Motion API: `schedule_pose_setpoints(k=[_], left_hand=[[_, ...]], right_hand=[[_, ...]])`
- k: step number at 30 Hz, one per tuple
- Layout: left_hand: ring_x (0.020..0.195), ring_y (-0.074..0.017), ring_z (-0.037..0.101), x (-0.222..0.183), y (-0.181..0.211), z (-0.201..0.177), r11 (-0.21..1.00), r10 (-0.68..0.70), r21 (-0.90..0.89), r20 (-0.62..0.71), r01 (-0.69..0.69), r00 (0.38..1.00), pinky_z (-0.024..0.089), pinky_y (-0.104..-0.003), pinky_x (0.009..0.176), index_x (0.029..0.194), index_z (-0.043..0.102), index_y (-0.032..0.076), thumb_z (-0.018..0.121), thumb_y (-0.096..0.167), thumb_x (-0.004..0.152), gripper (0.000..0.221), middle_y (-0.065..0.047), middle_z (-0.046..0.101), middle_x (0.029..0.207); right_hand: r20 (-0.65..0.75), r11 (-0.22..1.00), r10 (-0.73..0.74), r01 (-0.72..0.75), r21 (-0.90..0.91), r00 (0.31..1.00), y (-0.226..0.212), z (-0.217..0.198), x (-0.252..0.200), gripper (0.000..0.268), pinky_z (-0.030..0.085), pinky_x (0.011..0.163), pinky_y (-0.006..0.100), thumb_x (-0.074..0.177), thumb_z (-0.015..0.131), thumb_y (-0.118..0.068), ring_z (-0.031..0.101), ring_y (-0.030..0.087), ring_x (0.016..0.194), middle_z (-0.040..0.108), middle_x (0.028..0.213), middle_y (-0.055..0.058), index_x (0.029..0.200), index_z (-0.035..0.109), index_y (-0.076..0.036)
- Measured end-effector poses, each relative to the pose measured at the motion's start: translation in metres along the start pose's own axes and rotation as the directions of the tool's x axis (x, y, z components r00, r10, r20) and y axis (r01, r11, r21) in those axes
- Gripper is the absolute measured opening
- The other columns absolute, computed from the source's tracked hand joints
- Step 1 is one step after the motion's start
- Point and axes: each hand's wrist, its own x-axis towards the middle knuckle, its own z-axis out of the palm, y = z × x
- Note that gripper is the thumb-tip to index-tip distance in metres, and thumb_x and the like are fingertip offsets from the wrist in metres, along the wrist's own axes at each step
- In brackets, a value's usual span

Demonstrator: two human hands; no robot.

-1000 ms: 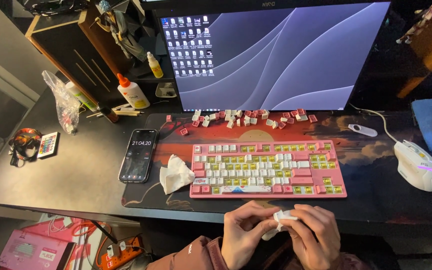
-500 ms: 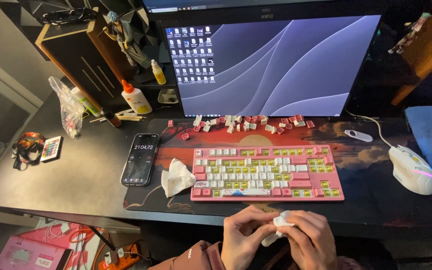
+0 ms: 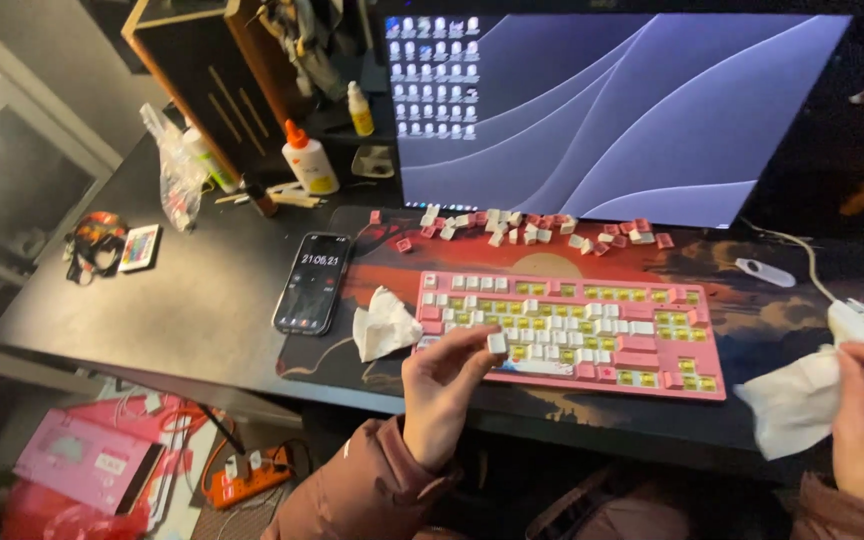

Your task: Cleaning individual mechanical keyboard keycaps with a tissue and installing them onto the keyboard switches.

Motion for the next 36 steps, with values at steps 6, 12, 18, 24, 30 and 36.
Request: schedule_pose_setpoints(k=[6,12,18,24,30,36], left_hand=[[0.106,-0.0316,0.090,-0.001,0.000,-0.004,0.998,0.002,-0.057,0.008,-0.001,1.000,0.079,-0.041,0.102,0.136,0.086,-0.006,0.089,0.015,0.108,0.034,-0.023,0.090,0.131],[0.107,-0.0295,0.088,-0.004,0.006,-0.003,0.998,-0.009,-0.067,-0.026,0.007,1.000,0.079,-0.043,0.105,0.135,0.086,-0.006,0.087,0.012,0.109,0.032,-0.023,0.089,0.133],[0.108,-0.0300,0.088,-0.005,0.017,-0.011,0.992,0.115,-0.053,-0.026,-0.116,0.993,0.075,-0.036,0.104,0.138,0.083,-0.011,0.085,0.005,0.111,0.031,-0.023,0.088,0.126],[0.114,-0.0254,0.081,-0.005,0.032,-0.013,0.991,0.131,-0.007,-0.041,-0.132,0.990,0.080,-0.042,0.107,0.139,0.083,-0.008,0.082,0.006,0.113,0.030,-0.020,0.084,0.128],[0.103,-0.0242,0.086,0.002,0.031,-0.026,0.982,0.186,0.046,-0.104,-0.182,0.977,0.072,-0.033,0.099,0.140,0.084,-0.007,0.087,0.007,0.110,0.034,-0.017,0.087,0.121],[0.097,-0.0205,0.077,0.016,0.021,-0.017,0.991,0.135,0.044,-0.152,-0.130,0.979,0.073,-0.033,0.099,0.137,0.088,-0.004,0.083,-0.003,0.111,0.027,-0.010,0.076,0.107]], right_hand=[[0.096,0.917,-0.140,0.165,-0.362,0.986,-0.113,0.033,0.032,0.009,0.066,0.117,0.055,0.131,0.090,-0.010,0.077,0.040,0.147,0.078,0.167,0.019,0.129,0.097,-0.006],[0.621,0.976,-0.131,-0.010,0.218,0.773,-0.250,0.137,0.034,0.057,0.055,0.067,0.040,0.099,0.052,0.019,0.054,0.020,0.073,0.067,0.120,0.006,0.150,0.061,-0.006],[0.620,0.731,-0.601,0.661,0.171,0.504,-0.330,0.270,0.017,0.073,0.015,0.146,0.053,0.125,0.044,-0.053,0.018,0.031,0.183,0.032,0.196,0.008,0.191,0.034,-0.022],[0.503,0.839,-0.533,0.501,0.213,0.680,-0.373,0.380,-0.001,0.039,0.035,0.074,0.036,0.111,0.040,-0.002,0.042,0.015,0.079,0.047,0.080,-0.010,0.084,0.048,-0.029],[0.397,0.800,-0.304,0.006,0.600,0.866,-0.359,0.237,0.060,0.022,0.062,0.086,0.040,0.098,0.082,-0.004,0.079,0.028,0.101,0.085,0.115,0.011,0.119,0.082,-0.007],[0.403,0.664,0.003,-0.304,0.683,0.915,-0.341,0.151,0.070,0.034,0.061,0.084,0.032,0.107,0.088,-0.029,0.075,0.018,0.100,0.084,0.119,0.008,0.129,0.081,-0.003]])
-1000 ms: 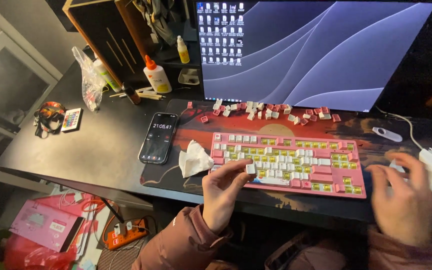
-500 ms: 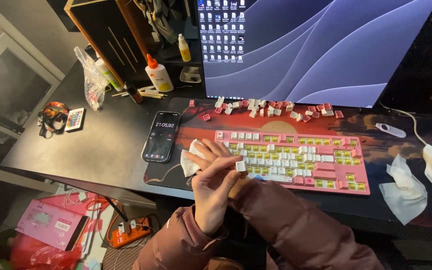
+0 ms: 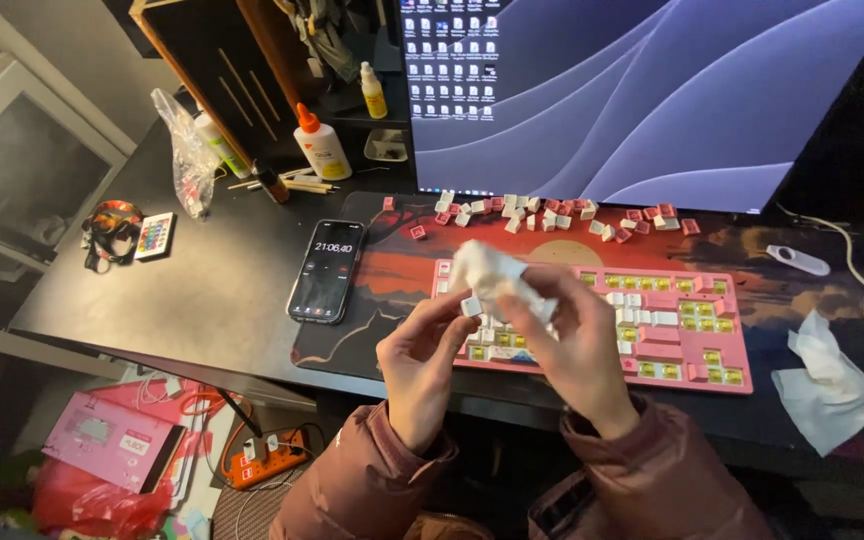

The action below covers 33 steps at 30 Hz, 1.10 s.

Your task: Cleaning individual mechanical keyboard keycaps with a tissue and installing them onto the keyboard switches.

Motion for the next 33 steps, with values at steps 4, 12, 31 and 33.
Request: schedule_pose_setpoints(k=[4,12,31,33], left_hand=[[0.111,-0.0198,0.077,-0.005,-0.016,-0.006,0.999,0.029,0.023,0.026,-0.030,0.999,0.063,-0.033,0.099,0.129,0.087,-0.004,0.087,0.013,0.111,0.025,-0.013,0.083,0.122],[0.108,-0.0224,0.077,-0.011,-0.014,-0.002,0.979,0.165,0.115,0.051,-0.170,0.985,0.063,-0.033,0.094,0.125,0.088,-0.003,0.092,0.007,0.104,0.024,-0.014,0.085,0.118],[0.093,-0.0241,0.081,-0.014,0.011,0.011,0.792,0.462,0.392,0.115,-0.467,0.879,0.063,-0.031,0.082,0.114,0.087,0.000,0.079,-0.013,0.106,0.017,-0.014,0.084,0.104],[0.092,-0.0219,0.080,-0.017,0.016,0.016,0.798,0.454,0.379,0.134,-0.469,0.881,0.061,-0.029,0.077,0.114,0.087,-0.002,0.086,-0.005,0.104,0.010,-0.014,0.084,0.105]], right_hand=[[0.098,0.982,-0.025,0.006,0.187,0.995,-0.007,-0.005,-0.012,0.061,0.068,0.107,0.044,0.122,0.058,-0.051,0.082,0.031,0.128,0.085,0.134,0.017,0.119,0.090,0.001],[0.125,0.942,0.083,-0.119,0.314,0.989,0.014,0.008,-0.015,0.031,0.080,0.100,0.040,0.102,0.089,-0.004,0.091,0.029,0.114,0.089,0.129,0.016,0.133,0.086,0.002],[0.171,0.939,0.128,-0.175,0.297,0.977,0.012,0.004,-0.028,0.031,0.077,0.093,0.039,0.105,0.088,-0.012,0.090,0.023,0.111,0.096,0.124,0.014,0.134,0.090,0.001],[0.119,0.934,0.032,-0.072,0.351,0.992,0.010,0.009,-0.028,0.011,0.070,0.083,0.035,0.107,0.090,-0.010,0.080,0.019,0.092,0.087,0.102,0.008,0.112,0.088,-0.001]])
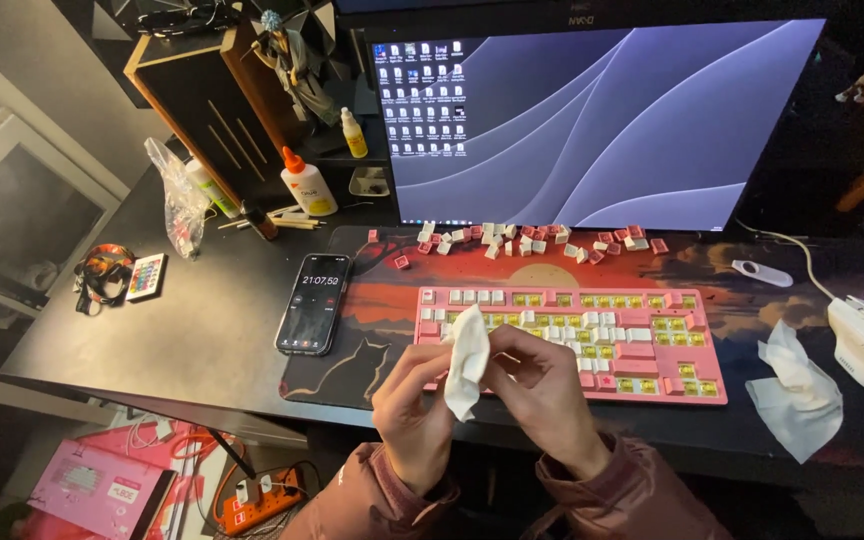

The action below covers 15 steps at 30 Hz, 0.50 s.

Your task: Cleaning individual mechanical keyboard keycaps with a tissue and installing them onto the keyboard switches.

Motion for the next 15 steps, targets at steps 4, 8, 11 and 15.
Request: schedule_pose_setpoints(k=[4,8,11,15], left_hand=[[0.091,-0.0232,0.078,-0.010,-0.012,0.002,1.000,0.016,0.007,-0.002,-0.016,1.000,0.063,-0.030,0.078,0.115,0.086,-0.003,0.081,-0.012,0.105,0.014,-0.014,0.083,0.106],[0.087,-0.0217,0.077,-0.006,-0.013,0.002,1.000,0.003,0.021,-0.032,-0.002,0.999,0.060,-0.029,0.076,0.109,0.085,-0.001,0.081,-0.016,0.101,0.017,-0.013,0.083,0.101],[0.089,-0.0214,0.079,-0.004,-0.014,-0.002,0.999,-0.012,0.035,-0.028,0.013,1.000,0.061,-0.029,0.078,0.114,0.088,0.000,0.080,-0.012,0.105,0.017,-0.013,0.084,0.101],[0.096,-0.0201,0.083,-0.006,-0.008,-0.007,0.979,-0.206,-0.006,0.008,0.206,0.979,0.061,-0.027,0.080,0.117,0.093,0.003,0.078,-0.018,0.097,0.033,-0.011,0.089,0.107]], right_hand=[[-0.066,1.000,-0.010,0.008,-0.029,0.998,0.008,0.005,-0.004,0.017,0.066,0.081,0.033,0.109,0.088,-0.021,0.077,0.017,0.087,0.082,0.096,0.005,0.106,0.085,-0.004],[-0.029,0.995,-0.035,0.032,-0.097,0.999,0.008,0.001,-0.004,0.017,0.070,0.090,0.033,0.112,0.083,-0.016,0.081,0.017,0.097,0.086,0.107,0.008,0.120,0.086,-0.002],[0.042,0.994,-0.028,0.033,-0.109,0.999,-0.003,-0.005,-0.004,0.020,0.074,0.104,0.036,0.112,0.079,-0.007,0.085,0.024,0.115,0.088,0.126,0.012,0.131,0.085,0.000],[0.009,0.970,-0.110,0.110,-0.215,0.994,-0.007,-0.009,-0.006,0.039,0.083,0.100,0.043,0.103,0.090,-0.014,0.093,0.029,0.111,0.092,0.131,0.015,0.141,0.084,-0.005]])
